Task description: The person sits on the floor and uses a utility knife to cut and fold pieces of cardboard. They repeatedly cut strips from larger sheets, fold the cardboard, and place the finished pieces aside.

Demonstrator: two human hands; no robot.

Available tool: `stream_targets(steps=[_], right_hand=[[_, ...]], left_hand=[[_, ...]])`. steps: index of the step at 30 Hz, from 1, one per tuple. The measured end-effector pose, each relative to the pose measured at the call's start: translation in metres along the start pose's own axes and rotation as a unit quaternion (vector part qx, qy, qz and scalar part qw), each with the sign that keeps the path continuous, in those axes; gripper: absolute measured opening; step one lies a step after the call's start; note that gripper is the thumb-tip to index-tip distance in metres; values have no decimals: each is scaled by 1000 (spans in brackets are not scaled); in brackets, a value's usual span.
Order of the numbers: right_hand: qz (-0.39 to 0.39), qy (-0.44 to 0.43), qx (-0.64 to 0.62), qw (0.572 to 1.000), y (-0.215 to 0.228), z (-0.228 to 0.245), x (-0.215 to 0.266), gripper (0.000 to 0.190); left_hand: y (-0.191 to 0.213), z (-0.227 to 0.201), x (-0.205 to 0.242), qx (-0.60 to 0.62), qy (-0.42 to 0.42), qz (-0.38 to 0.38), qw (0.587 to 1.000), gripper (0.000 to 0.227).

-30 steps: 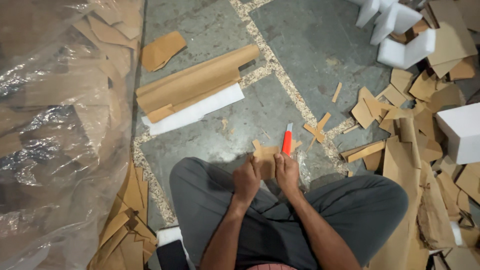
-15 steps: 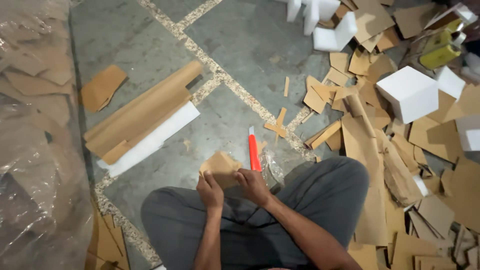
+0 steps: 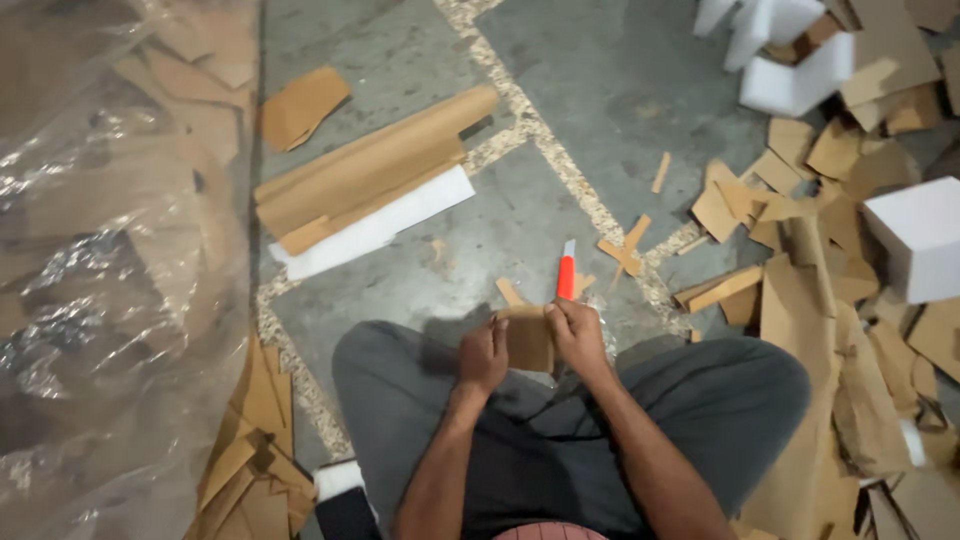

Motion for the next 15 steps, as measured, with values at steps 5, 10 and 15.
stream_targets(steps=[5,10,15], right_hand=[[59,10,84,995,-24,10,11,29],[39,-42,94,994,-33,4,13,31],[65,-38,68,995,-43,2,14,39]], left_hand=[[15,10,-3,-54,95,-42,993,47],[34,-2,-5,-4,96,-95,991,45],[47,-6,-7,32,75,-134,988,42]])
Point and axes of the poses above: each hand's wrist, its own x-axis away from the middle knuckle, its own y-axis out of the back of the hand, z = x × y, the point moved 8 cm from there along -x, towards the middle knuckle, and after that the axes turned 2 degrees about -x, right-handed, at the moved point
